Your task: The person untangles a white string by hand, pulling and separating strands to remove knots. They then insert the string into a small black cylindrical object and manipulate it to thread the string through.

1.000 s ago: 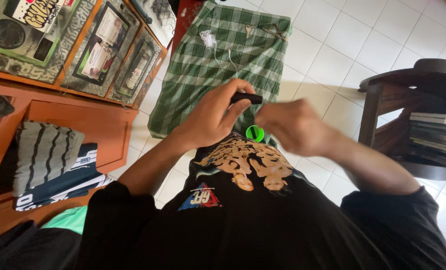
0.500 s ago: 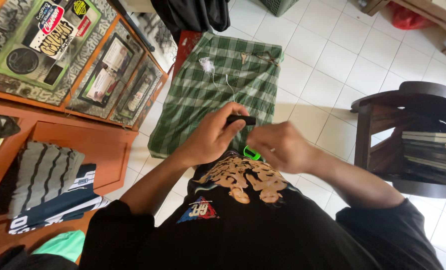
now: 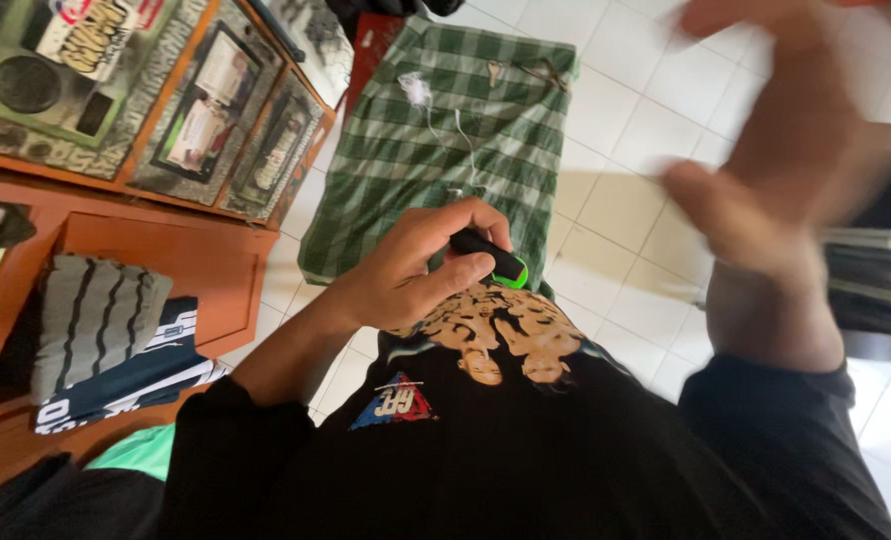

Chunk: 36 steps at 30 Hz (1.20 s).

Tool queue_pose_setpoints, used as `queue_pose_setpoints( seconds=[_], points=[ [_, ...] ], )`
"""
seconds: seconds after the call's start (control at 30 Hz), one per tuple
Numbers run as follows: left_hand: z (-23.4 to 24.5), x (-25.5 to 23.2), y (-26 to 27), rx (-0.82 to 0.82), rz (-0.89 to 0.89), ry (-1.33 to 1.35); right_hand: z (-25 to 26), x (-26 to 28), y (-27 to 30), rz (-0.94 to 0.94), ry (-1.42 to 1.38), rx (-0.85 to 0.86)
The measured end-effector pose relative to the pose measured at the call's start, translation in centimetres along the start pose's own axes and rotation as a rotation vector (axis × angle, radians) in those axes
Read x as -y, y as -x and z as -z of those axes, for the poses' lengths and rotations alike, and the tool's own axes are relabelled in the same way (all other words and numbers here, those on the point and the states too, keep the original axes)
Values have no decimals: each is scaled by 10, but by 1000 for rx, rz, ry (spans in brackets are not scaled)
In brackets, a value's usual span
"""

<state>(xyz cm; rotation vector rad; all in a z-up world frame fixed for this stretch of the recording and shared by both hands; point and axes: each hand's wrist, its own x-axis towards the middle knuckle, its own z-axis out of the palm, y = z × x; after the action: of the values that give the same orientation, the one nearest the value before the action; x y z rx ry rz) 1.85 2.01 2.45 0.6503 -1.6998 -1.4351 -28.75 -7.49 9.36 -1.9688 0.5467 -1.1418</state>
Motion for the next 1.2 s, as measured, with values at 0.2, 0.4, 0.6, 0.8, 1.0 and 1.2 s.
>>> queue_pose_setpoints(
  seconds=[0.2, 0.4, 0.6, 0.8, 1.0, 1.2],
  points=[
    [-4, -5, -3, 4, -13, -43, 1, 29, 21, 7, -286, -183],
    [-7, -4, -3, -22, 28, -36, -13, 27, 21, 23, -391, -191],
    [-5, -6, 2, -57, -41, -86, -26, 25, 21, 32, -478, -175],
    [-7, -6, 3, -53, 18, -46, -28, 24, 21, 48, -508, -159],
    [-6, -6, 4, -63, -39, -67, -27, 28, 26, 65, -527, -165],
    [-8, 1, 3, -87, -89, -117, -26, 31, 30, 93, -536, -161]
  ],
)
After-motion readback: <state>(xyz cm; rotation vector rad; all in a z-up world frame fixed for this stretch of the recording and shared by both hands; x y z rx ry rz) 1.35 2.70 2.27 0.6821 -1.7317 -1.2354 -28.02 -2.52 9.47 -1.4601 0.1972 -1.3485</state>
